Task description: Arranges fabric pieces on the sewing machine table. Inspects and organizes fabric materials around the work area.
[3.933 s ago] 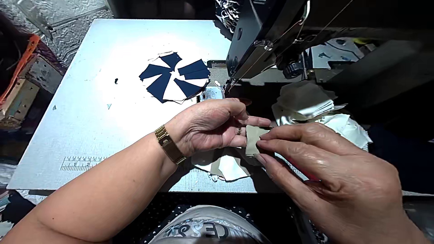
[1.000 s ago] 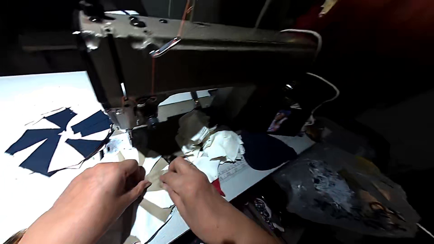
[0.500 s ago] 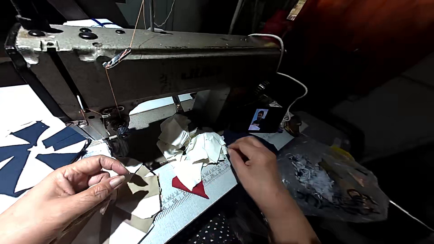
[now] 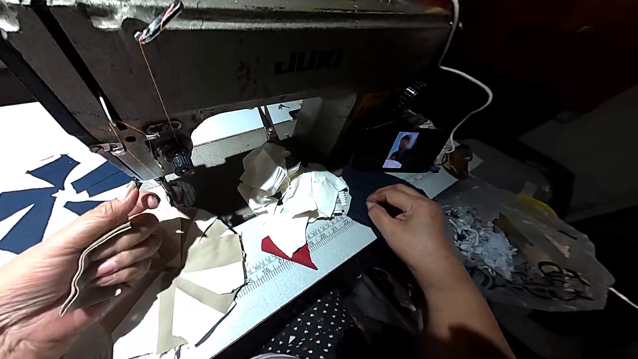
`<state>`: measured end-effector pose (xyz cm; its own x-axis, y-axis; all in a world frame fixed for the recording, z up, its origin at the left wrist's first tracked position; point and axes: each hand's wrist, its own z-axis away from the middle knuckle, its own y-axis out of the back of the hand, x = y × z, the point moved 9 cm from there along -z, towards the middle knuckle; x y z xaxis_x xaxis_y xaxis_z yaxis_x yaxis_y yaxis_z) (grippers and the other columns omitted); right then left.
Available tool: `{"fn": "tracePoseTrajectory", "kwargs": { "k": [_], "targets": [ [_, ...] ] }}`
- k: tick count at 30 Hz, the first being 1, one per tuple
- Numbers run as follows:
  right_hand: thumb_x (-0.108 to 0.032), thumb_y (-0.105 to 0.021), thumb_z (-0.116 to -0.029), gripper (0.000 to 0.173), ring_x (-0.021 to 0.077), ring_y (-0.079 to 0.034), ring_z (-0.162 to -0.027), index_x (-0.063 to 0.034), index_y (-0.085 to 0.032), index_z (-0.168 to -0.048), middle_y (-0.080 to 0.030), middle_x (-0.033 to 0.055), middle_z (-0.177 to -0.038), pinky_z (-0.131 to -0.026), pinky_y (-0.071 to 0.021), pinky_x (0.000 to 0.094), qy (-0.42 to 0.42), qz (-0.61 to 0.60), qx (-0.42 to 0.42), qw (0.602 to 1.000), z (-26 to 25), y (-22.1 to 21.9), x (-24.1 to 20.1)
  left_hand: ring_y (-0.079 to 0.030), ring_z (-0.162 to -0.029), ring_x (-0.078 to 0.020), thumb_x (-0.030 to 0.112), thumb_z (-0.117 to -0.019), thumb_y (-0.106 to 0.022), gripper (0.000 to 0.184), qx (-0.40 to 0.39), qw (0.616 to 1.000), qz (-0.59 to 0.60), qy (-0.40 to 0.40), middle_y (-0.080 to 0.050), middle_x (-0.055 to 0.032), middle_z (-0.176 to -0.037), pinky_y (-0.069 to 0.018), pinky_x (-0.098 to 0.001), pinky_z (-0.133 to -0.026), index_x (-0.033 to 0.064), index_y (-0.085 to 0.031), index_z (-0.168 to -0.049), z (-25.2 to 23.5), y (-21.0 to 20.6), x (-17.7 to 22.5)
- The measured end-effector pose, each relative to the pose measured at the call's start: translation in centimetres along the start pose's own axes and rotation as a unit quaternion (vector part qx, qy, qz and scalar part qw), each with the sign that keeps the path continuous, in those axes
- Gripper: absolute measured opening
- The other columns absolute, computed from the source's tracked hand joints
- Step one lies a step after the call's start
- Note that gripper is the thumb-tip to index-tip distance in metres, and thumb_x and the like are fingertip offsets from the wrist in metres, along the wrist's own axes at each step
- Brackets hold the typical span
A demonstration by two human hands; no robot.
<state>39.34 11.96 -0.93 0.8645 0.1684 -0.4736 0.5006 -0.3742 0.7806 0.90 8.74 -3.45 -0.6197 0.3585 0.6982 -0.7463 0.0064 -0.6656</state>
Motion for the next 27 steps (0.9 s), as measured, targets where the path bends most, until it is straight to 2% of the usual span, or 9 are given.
{"fn": "tracePoseTrajectory", "kwargs": {
  "k": [5,7,11,14,16,19,21,23,27],
  "targets": [
    [-0.008,-0.064,-0.0918,0.011,0.0111,-0.066,-0.092,-0.0050,-0.074,-0.090,-0.071,0.0075,-0.105,-0.079,-0.0546,0.0304,-0.007,-0.063,-0.003,0.998,-0.4,0.2,1.2,-0.055,-0.050,0.0001,0.020,-0.1059,-0.048,0.019,0.007,0.999,0.047,-0.002,-0.055,0.0004,-0.070,-0.0489,-0.0097,-0.048,0.0086,-0.063,-0.106,-0.2,0.6,0.0],
    [-0.009,-0.063,-0.0918,0.012,0.0093,-0.066,-0.093,-0.0053,-0.074,-0.090,-0.071,0.0065,-0.105,-0.079,-0.0542,0.0278,-0.003,-0.073,-0.007,0.997,-0.4,0.2,1.3,-0.056,-0.049,-0.0001,0.015,-0.1037,-0.049,0.017,0.023,0.999,0.035,-0.013,-0.056,-0.0004,-0.069,-0.0494,-0.0100,-0.047,0.0077,-0.063,-0.110,-0.2,0.9,0.1],
    [-0.014,-0.069,-0.0902,0.012,0.0147,-0.066,-0.095,-0.0066,-0.075,-0.098,-0.068,0.0078,-0.111,-0.079,-0.0572,0.0348,0.042,-0.032,-0.049,0.997,0.0,-0.2,-0.3,-0.047,-0.043,0.0032,0.013,-0.1055,-0.045,0.022,-0.024,0.999,0.024,-0.018,-0.056,-0.0001,-0.068,-0.0406,-0.0072,-0.040,0.0066,-0.064,-0.115,0.0,-0.2,0.3],
    [-0.024,-0.077,-0.0849,0.021,0.0160,-0.065,-0.098,-0.0092,-0.076,-0.100,-0.066,0.0059,-0.111,-0.079,-0.0573,0.0361,0.076,-0.017,-0.077,0.994,0.7,-0.1,-1.0,-0.045,-0.043,0.0036,0.013,-0.1060,-0.045,0.022,-0.037,0.999,0.030,-0.022,-0.057,-0.0008,-0.073,-0.0396,-0.0066,-0.039,0.0068,-0.064,-0.116,0.0,-0.4,0.4],
    [-0.026,-0.078,-0.0827,0.022,0.0135,-0.065,-0.098,-0.0111,-0.076,-0.099,-0.066,0.0034,-0.111,-0.080,-0.0574,0.0333,0.081,-0.014,-0.085,0.993,1.0,0.3,-0.6,-0.044,-0.043,0.0036,0.013,-0.1065,-0.044,0.023,-0.036,0.999,0.027,-0.023,-0.057,-0.0014,-0.076,-0.0394,-0.0068,-0.040,0.0071,-0.063,-0.118,0.0,-0.3,0.4],
    [-0.032,-0.077,-0.0822,0.026,0.0150,-0.065,-0.100,-0.0115,-0.077,-0.098,-0.067,0.0033,-0.112,-0.082,-0.0578,0.0359,0.086,0.007,-0.088,0.992,1.6,0.8,-0.4,-0.045,-0.043,0.0039,0.014,-0.1069,-0.043,0.022,-0.021,0.999,0.017,-0.027,-0.058,-0.0012,-0.075,-0.0396,-0.0066,-0.039,0.0069,-0.062,-0.116,0.0,-0.3,0.3],
    [-0.038,-0.076,-0.0839,0.035,0.0227,-0.066,-0.103,-0.0088,-0.077,-0.102,-0.068,0.0075,-0.114,-0.084,-0.0572,0.0449,0.085,0.038,-0.082,0.992,2.2,0.8,-1.0,-0.046,-0.045,0.0036,0.014,-0.1063,-0.048,0.022,-0.019,0.999,0.009,-0.027,-0.058,-0.0011,-0.079,-0.0407,-0.0068,-0.040,0.0086,-0.061,-0.122,-0.1,0.3,0.2],
    [-0.040,-0.075,-0.0870,0.039,0.0312,-0.065,-0.106,-0.0060,-0.076,-0.106,-0.068,0.0121,-0.116,-0.085,-0.0565,0.0516,0.082,0.081,-0.061,0.991,2.7,0.4,-2.1,-0.045,-0.045,0.0040,0.014,-0.1066,-0.046,0.022,-0.010,0.999,-0.004,-0.031,-0.057,-0.0008,-0.081,-0.0402,-0.0065,-0.040,0.0086,-0.061,-0.123,-0.2,0.4,0.2],
    [-0.030,-0.071,-0.0908,0.026,0.0327,-0.062,-0.100,-0.0046,-0.074,-0.093,-0.066,0.0120,-0.104,-0.081,-0.0546,0.0477,0.063,0.126,0.016,0.990,3.6,-0.4,-3.5,-0.045,-0.043,0.0042,0.011,-0.1067,-0.039,0.025,0.010,0.999,-0.032,-0.032,-0.057,-0.0006,-0.076,-0.0397,-0.0069,-0.039,0.0073,-0.061,-0.117,-0.3,0.1,0.2]
  ]
}}
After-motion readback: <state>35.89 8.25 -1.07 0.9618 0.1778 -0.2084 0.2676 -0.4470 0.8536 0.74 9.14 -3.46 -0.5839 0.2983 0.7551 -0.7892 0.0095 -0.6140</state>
